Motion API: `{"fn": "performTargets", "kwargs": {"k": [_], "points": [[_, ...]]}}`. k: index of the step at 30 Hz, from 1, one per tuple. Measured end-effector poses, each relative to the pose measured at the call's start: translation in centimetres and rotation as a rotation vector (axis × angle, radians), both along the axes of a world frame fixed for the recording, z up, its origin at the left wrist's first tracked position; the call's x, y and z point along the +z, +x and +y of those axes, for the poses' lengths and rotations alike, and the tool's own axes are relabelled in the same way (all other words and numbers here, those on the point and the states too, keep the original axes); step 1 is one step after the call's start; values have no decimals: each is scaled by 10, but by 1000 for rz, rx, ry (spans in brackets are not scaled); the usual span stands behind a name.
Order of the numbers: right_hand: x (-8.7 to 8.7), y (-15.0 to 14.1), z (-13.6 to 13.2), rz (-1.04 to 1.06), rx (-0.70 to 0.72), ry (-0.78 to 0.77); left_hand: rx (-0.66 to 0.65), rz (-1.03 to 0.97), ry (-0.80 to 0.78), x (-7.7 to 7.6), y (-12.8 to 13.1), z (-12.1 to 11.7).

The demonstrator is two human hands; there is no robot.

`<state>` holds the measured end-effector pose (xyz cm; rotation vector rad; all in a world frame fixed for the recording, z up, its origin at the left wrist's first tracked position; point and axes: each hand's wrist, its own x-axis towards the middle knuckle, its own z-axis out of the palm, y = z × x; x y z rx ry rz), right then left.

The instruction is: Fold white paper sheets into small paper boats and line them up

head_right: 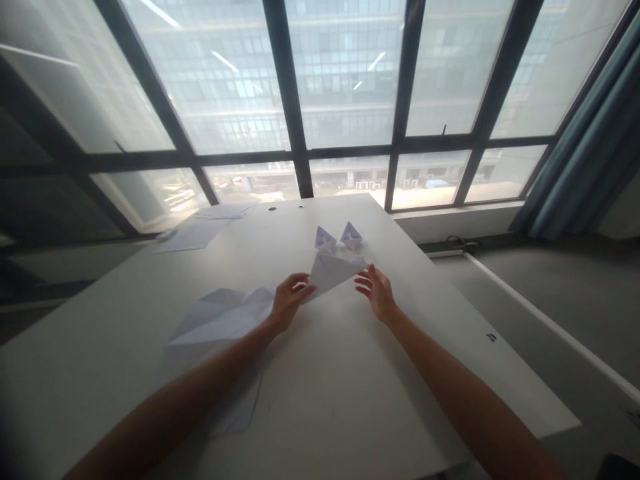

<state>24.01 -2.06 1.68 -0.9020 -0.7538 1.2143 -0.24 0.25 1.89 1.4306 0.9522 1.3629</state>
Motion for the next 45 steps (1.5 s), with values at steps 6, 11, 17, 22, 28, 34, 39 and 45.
{"fn": "performTargets", "kwargs": {"k": [6,11,17,22,28,34,39,45], "points": [[1,-31,-19,-61,334,-86,-87,32,-7,1,2,-4],[-2,-46,-21,68,219,-82,-122,155,74,2,5,-11],[-5,-44,-13,167,36,-24,156,363,362,5,4,-11],[-8,-44,-12,130,35,13,178,470,383,5,5,-12],[-8,-44,-13,120,38,2,119,473,391,4,7,-13],[-7,-44,-14,154,43,-6,139,516,424,6,6,-15],[-9,-44,-13,154,43,-4,165,506,412,7,7,-15],[-10,-44,-13,164,57,5,131,493,436,5,6,-13]]}}
